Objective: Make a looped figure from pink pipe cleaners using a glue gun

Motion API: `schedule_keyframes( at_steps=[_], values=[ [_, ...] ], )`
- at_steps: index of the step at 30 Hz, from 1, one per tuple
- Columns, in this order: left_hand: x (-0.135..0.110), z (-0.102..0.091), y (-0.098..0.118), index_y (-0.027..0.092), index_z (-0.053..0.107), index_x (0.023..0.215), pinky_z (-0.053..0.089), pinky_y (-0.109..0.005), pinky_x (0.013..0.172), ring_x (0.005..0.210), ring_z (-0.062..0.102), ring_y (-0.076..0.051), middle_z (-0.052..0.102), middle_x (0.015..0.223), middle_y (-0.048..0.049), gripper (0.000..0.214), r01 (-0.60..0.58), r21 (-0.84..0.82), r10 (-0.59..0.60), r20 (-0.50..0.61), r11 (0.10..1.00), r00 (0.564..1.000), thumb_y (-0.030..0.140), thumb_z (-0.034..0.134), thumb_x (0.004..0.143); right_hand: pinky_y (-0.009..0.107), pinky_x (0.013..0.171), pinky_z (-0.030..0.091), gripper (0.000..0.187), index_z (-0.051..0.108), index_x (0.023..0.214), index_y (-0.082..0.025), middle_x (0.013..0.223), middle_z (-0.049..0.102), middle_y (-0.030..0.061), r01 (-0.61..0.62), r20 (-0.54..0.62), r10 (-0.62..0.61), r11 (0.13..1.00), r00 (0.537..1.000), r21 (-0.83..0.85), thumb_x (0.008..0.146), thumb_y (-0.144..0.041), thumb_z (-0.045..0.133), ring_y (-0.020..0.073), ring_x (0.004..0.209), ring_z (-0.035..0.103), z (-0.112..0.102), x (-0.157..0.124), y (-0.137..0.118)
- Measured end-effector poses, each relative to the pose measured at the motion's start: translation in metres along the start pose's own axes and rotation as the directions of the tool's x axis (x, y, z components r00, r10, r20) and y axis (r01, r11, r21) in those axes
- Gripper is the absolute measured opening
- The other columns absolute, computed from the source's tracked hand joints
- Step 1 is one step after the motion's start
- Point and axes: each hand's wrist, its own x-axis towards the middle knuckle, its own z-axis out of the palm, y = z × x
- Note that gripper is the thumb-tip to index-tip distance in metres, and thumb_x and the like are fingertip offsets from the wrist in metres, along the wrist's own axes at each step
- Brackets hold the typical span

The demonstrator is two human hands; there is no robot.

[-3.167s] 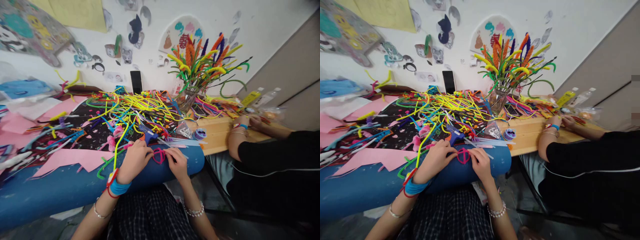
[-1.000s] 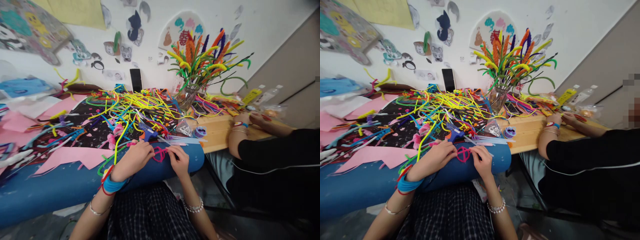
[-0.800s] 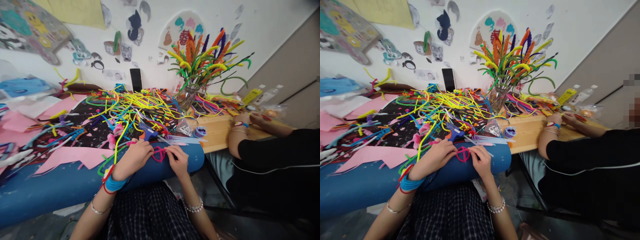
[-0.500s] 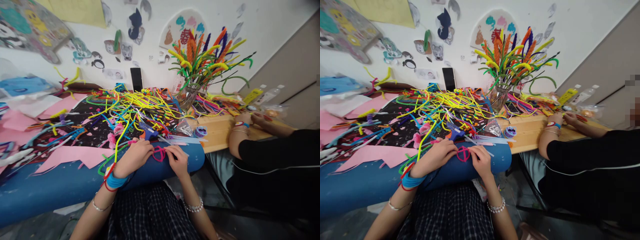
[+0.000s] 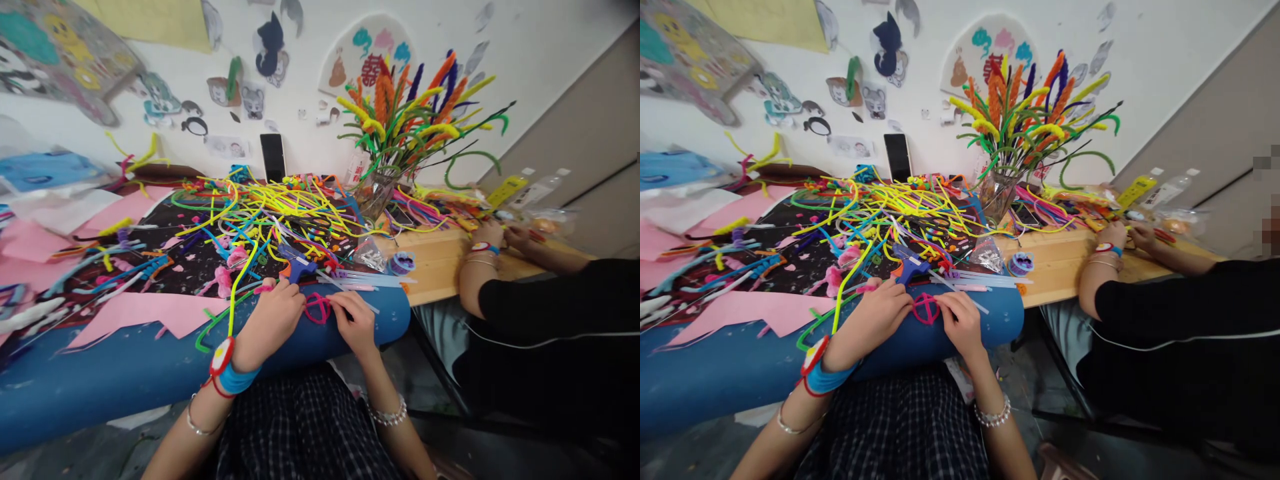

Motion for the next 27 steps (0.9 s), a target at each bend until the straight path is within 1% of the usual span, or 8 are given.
schedule_keyframes(
  at_steps=[3,10,15,27],
  values=[
    [-0.0017,0.0026,0.0013,0.015,0.068,0.084,0.038,-0.046,0.084,0.094,0.056,-0.030,0.065,0.089,-0.0106,0.027,0.002,0.013,-0.001,-0.013,1.000,1.000,0.016,0.044,0.098,0.036,0.074,0.057,0.022,0.074,0.096,-0.024,0.086,0.075,0.0048,0.000,-0.001,0.000,1.000,1.000,-0.002,0.094,-0.014,0.054,0.0192,0.080,0.069,0.0001,-0.0003,0.0001],
    [-0.0028,0.0037,-0.0024,0.016,0.068,0.091,0.039,-0.043,0.084,0.094,0.056,-0.027,0.065,0.091,-0.0084,0.026,-0.014,-0.030,0.014,-0.010,0.999,1.000,0.020,0.044,0.100,0.035,0.073,0.057,0.022,0.074,0.097,-0.023,0.085,0.074,0.0050,0.001,-0.005,-0.001,1.000,1.000,-0.001,0.094,-0.013,0.055,0.0192,0.079,0.069,0.0001,-0.0005,0.0005],
    [-0.0016,0.0046,-0.0027,0.015,0.068,0.090,0.039,-0.043,0.084,0.095,0.055,-0.027,0.065,0.090,-0.0087,0.027,-0.017,-0.037,0.017,-0.003,0.999,1.000,0.018,0.043,0.100,0.036,0.074,0.056,0.023,0.074,0.099,-0.024,0.086,0.075,0.0050,0.000,0.006,0.000,1.000,1.000,0.002,0.093,-0.012,0.055,0.0191,0.080,0.069,0.0002,-0.0015,0.0020],
    [-0.0017,0.0046,0.0023,0.015,0.067,0.085,0.039,-0.047,0.085,0.093,0.057,-0.029,0.065,0.088,-0.0082,0.019,-0.013,0.039,0.013,-0.012,0.999,1.000,0.016,0.051,0.096,0.035,0.074,0.055,0.020,0.074,0.098,-0.022,0.084,0.075,0.0043,0.013,0.003,-0.013,1.000,1.000,0.025,0.093,-0.012,0.058,0.0184,0.079,0.068,-0.0002,0.0001,-0.0004]
  ],
)
